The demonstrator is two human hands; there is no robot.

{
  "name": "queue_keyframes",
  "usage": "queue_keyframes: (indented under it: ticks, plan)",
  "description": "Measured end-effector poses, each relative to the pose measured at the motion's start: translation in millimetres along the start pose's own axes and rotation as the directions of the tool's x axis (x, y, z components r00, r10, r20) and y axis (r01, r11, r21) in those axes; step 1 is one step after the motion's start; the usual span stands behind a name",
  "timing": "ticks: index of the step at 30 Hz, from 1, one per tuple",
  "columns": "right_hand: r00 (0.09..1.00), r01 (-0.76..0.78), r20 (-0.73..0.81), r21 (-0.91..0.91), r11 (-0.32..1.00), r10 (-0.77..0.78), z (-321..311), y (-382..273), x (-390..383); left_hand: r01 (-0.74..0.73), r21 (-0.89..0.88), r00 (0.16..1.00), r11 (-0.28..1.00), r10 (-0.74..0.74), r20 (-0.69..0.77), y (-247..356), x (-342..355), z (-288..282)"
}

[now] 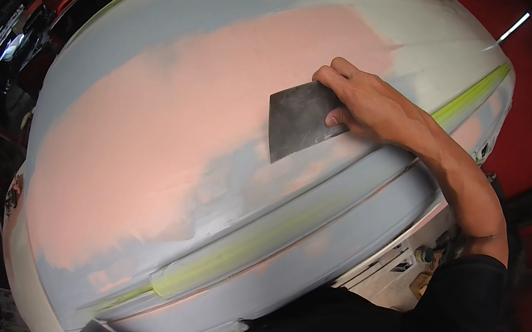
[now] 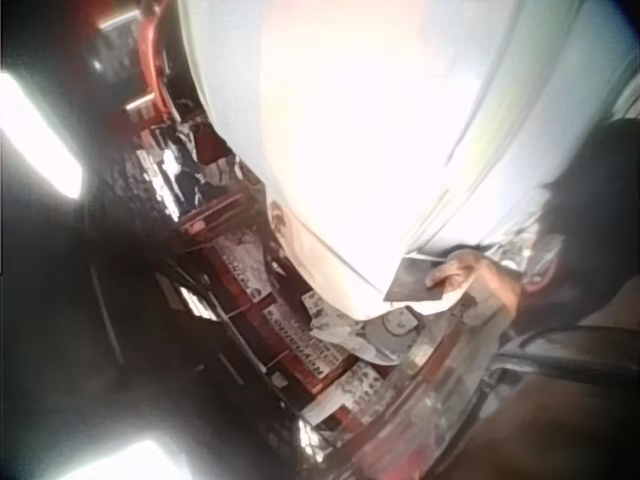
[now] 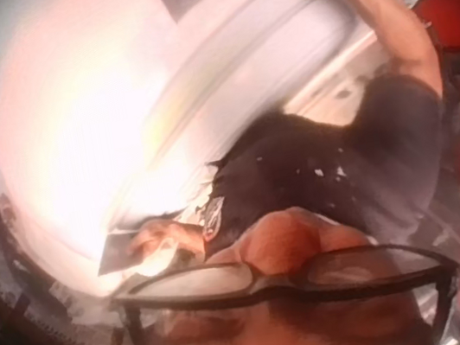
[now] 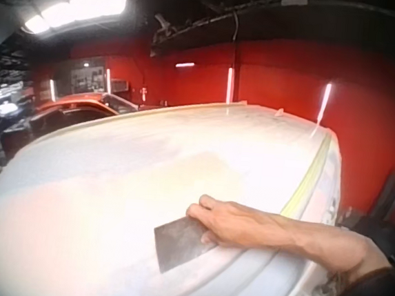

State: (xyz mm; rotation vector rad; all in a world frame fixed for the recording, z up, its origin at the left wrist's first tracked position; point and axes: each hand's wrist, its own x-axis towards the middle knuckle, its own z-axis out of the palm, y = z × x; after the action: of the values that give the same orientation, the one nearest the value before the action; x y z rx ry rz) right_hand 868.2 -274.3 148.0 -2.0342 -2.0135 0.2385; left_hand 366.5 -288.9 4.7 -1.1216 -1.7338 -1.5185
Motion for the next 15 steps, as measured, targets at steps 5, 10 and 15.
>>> queue_keyframes:
  ticks: [5,10,15]
  plan:
    - [1.0,-0.02,0.023,0.005,1.0,0.02,-4,-3,17,0.034,-0.117,0.999,0.993,-0.035,-0.006,-37,-10,9]
    - [0.998,-0.03,-0.061,-0.069,0.997,0.026,-16,-4,17,0.015,-0.196,0.999,0.981,-0.023,-0.04,-66,-4,3]
    - [0.98,-0.03,-0.2,-0.042,0.999,0.021,-46,-20,-10,0.003,-0.235,0.998,0.972,-0.02,-0.068,-35,-11,17]
